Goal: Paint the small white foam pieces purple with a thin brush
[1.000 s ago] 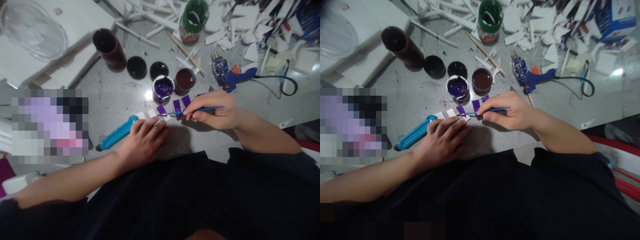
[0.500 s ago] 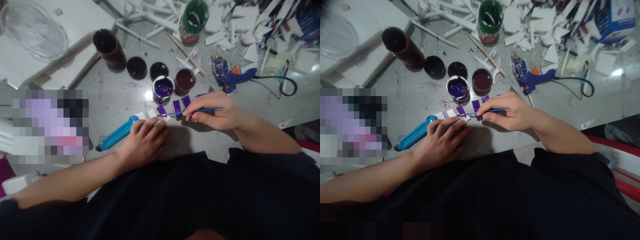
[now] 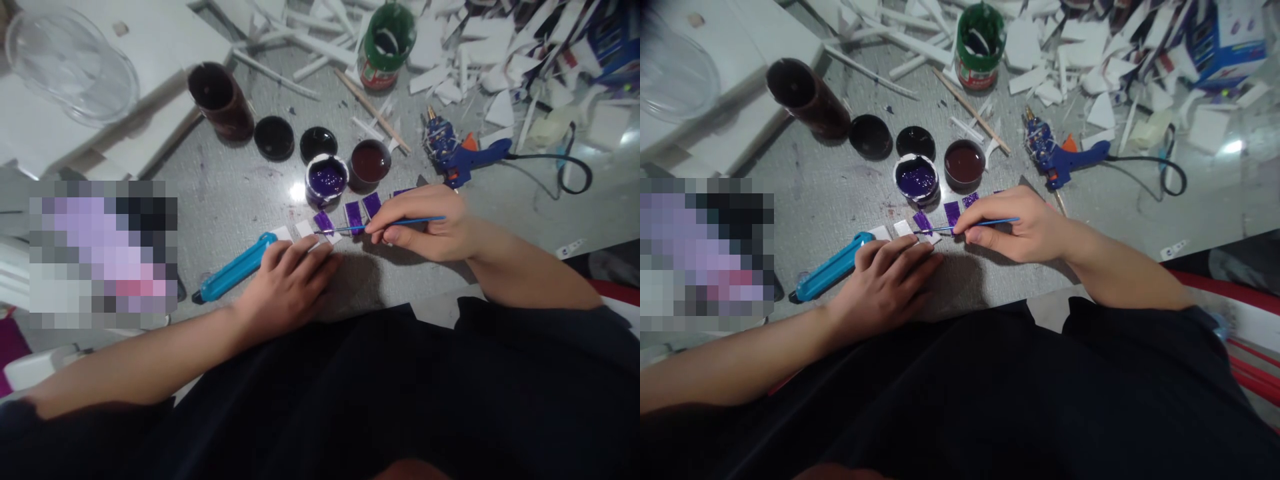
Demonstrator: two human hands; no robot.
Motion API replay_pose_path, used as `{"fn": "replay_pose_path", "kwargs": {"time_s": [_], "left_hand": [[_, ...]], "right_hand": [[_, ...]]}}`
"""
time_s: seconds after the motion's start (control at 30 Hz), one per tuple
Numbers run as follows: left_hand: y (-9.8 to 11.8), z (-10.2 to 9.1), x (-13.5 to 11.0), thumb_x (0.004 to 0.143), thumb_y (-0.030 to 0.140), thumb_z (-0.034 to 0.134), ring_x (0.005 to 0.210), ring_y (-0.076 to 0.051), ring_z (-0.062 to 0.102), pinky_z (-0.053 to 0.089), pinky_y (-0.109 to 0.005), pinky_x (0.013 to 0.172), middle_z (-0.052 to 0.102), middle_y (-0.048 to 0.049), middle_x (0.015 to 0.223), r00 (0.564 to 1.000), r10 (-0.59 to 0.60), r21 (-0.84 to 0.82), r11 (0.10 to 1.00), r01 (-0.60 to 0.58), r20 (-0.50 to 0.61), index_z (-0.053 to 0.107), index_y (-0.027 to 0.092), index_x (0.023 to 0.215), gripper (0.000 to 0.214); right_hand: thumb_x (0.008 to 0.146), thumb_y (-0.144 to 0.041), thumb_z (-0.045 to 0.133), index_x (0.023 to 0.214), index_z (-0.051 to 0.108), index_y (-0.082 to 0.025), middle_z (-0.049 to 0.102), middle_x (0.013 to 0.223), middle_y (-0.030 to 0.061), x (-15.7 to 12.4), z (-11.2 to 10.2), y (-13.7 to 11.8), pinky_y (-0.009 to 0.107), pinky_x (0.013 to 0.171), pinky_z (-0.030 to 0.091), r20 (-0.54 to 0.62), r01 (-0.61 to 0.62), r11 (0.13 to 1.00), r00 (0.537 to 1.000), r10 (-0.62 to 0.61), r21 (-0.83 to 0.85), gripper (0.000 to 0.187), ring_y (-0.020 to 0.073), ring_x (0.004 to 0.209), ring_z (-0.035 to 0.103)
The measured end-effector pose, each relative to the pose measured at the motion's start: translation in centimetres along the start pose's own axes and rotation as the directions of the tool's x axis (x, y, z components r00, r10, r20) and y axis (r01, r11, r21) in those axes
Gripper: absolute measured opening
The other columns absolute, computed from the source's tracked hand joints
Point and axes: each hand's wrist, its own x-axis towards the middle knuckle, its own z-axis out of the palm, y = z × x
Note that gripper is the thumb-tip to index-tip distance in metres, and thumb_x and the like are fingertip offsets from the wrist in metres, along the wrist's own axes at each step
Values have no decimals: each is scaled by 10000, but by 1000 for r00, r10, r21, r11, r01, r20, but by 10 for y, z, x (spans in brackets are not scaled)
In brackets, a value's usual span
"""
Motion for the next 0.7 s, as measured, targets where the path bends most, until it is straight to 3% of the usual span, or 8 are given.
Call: {"fn": "replay_pose_path", "kwargs": {"time_s": [0.43,0.7], "left_hand": [[0,0,1,1169,407,688,1478,-377,652,521,-506,1163,803,-171,1565,999,12,16,1000,-11,-33,780,184,1613,505],[0,1,-1,1159,408,702,1492,-382,638,517,-510,1166,805,-173,1561,1000,10,5,1000,-10,-26,773,184,1628,524]], "right_hand": [[1172,-256,745,1261,883,-264,916,1025,26,3,0,-5,254,751,688,-8,-16,996,1000,17,84,164,131,791,837],[1179,-359,759,1260,919,-278,895,1024,58,-2,9,-7,282,635,659,-233,-37,957,966,107,287,197,154,763,807]]}}
